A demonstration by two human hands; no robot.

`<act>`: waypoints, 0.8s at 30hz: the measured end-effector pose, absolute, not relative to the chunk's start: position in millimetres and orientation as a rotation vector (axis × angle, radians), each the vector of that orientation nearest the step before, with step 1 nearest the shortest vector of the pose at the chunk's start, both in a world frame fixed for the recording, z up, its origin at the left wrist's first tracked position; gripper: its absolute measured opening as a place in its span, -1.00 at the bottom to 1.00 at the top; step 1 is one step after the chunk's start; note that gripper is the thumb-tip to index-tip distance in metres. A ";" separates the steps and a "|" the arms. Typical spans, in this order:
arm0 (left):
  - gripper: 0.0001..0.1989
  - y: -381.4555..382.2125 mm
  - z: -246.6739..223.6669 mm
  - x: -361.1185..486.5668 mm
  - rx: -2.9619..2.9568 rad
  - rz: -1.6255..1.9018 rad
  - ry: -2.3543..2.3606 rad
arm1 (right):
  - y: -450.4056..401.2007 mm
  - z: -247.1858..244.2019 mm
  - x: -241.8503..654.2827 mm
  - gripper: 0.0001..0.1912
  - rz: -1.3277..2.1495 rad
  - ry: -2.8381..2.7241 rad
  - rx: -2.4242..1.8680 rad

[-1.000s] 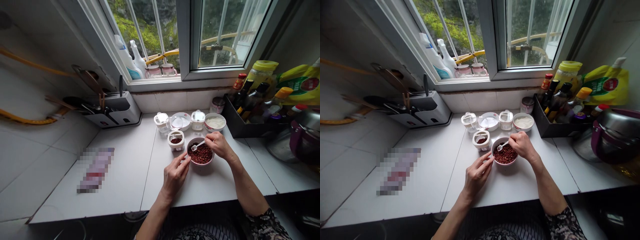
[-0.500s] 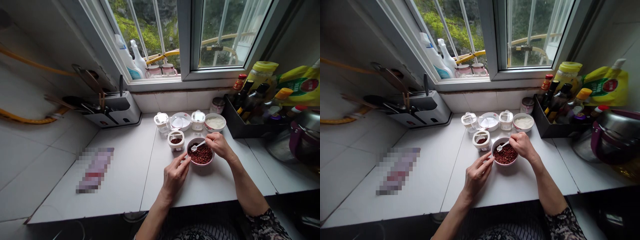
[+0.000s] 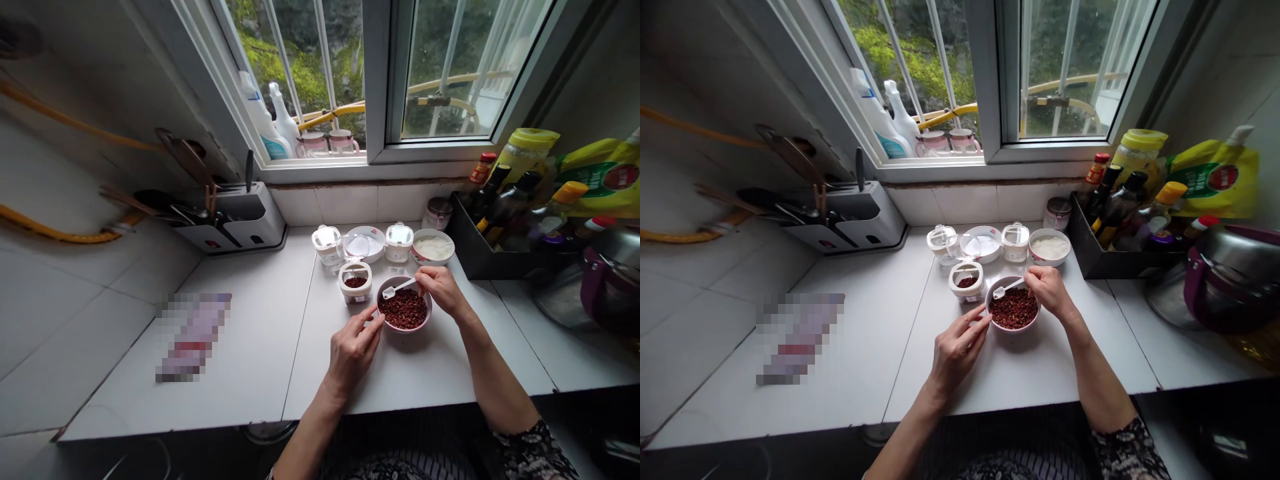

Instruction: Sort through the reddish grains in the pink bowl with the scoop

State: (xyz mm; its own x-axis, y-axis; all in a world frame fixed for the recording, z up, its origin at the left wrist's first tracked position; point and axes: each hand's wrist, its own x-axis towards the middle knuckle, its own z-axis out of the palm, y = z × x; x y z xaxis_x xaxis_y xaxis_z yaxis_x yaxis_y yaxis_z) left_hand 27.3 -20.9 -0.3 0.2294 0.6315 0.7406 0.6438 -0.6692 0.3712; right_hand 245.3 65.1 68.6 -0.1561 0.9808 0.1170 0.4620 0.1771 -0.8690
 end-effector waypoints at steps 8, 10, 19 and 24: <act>-0.75 -20.7 -0.6 27.8 -2.443 -1.466 -1.264 | 61.8 70.5 216.4 -0.67 0.755 -1.634 -1.226; -0.75 -20.5 -0.8 28.1 -2.441 -1.460 -1.262 | 57.6 69.8 205.2 -0.67 0.520 -1.747 -1.197; -0.74 -20.0 -2.6 28.2 -2.420 -1.446 -1.267 | 51.3 67.1 198.0 -0.74 -0.105 -2.058 -0.947; -0.75 -20.7 -0.5 28.5 -2.436 -1.447 -1.276 | 55.5 71.1 229.0 -0.69 0.176 -1.879 -1.070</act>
State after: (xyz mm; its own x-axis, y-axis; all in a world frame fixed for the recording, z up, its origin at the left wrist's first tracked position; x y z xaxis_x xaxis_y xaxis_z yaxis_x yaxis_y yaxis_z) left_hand 28.5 -20.7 -0.5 0.2296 0.6275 0.7440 0.6594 -0.6625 0.3553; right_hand 229.0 55.5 71.1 -0.1836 0.7348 0.6529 0.6008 0.6096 -0.5171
